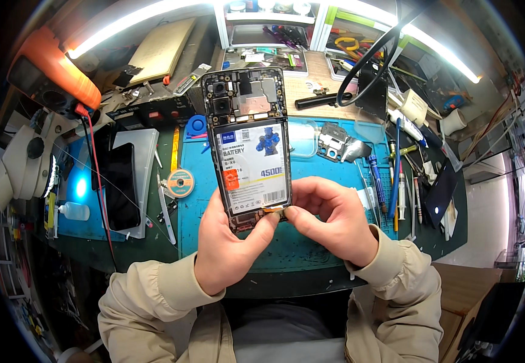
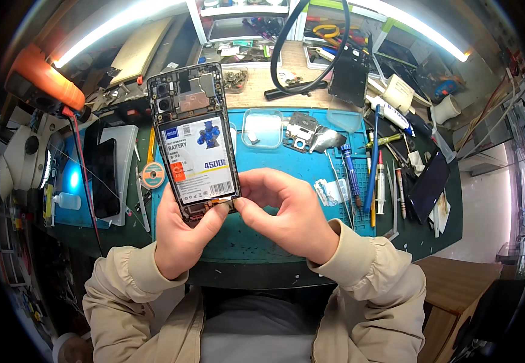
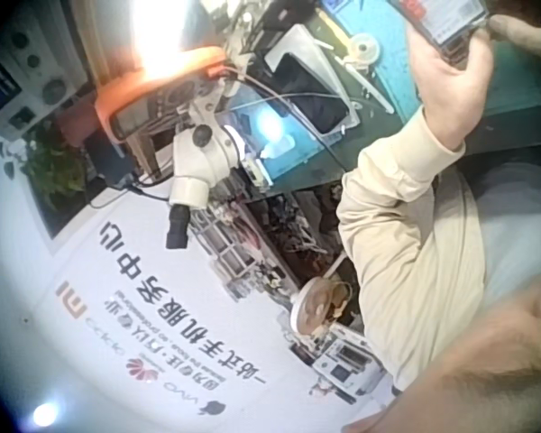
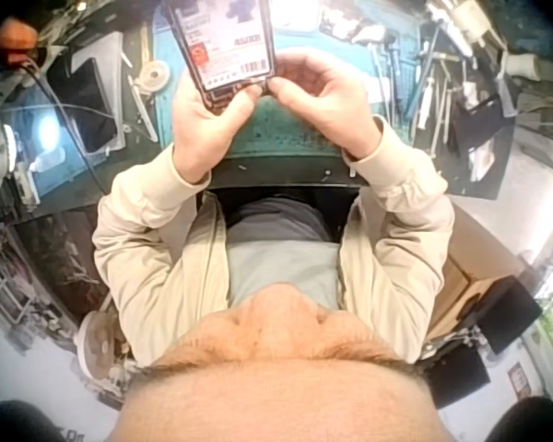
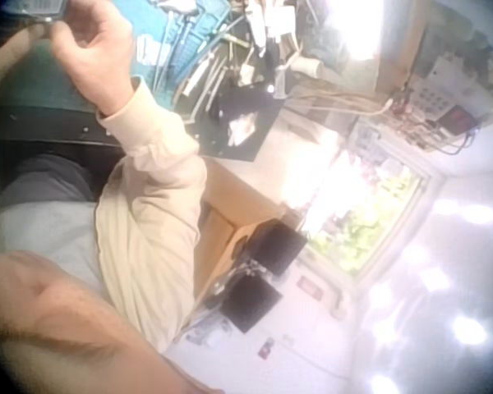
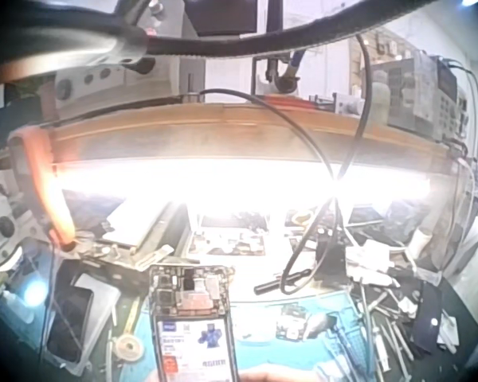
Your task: The person works on a disassembled smartphone, using tweezers to connect a small ribbon cable to the motherboard. They then place the back cover onto the device and briefly test the screen. Finally, they pick up a different smartphone and interact with its touchscreen.
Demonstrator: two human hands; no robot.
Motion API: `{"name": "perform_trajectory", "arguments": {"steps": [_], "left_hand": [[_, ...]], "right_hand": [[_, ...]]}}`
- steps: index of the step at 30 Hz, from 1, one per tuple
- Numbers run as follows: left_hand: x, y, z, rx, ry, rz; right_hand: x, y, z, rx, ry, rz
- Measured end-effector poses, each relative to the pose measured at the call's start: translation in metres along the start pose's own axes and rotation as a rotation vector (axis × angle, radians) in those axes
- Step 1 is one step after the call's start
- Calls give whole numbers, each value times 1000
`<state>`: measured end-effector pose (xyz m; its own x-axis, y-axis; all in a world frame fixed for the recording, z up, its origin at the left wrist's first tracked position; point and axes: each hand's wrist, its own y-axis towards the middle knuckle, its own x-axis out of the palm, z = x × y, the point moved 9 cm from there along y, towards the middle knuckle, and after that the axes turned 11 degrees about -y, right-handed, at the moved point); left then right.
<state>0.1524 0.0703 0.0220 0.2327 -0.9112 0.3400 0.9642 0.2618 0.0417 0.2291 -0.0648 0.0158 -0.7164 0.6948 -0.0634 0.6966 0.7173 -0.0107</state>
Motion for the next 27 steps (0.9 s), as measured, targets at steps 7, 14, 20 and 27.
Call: {"name": "perform_trajectory", "arguments": {"steps": [7, 14, 20, 27], "left_hand": [[-3, 3, -4, 2, -24, 7], [-4, 3, -6, -26, -41, -7], [-5, 2, -3, -128, -105, 26], [-5, 2, -4, -133, -143, 11]], "right_hand": [[1, 1, -6, -55, -25, -7], [0, -1, -5, -56, -40, -20], [4, -1, 11, 154, 283, -137], [7, -3, 18, 242, 383, -184]]}}
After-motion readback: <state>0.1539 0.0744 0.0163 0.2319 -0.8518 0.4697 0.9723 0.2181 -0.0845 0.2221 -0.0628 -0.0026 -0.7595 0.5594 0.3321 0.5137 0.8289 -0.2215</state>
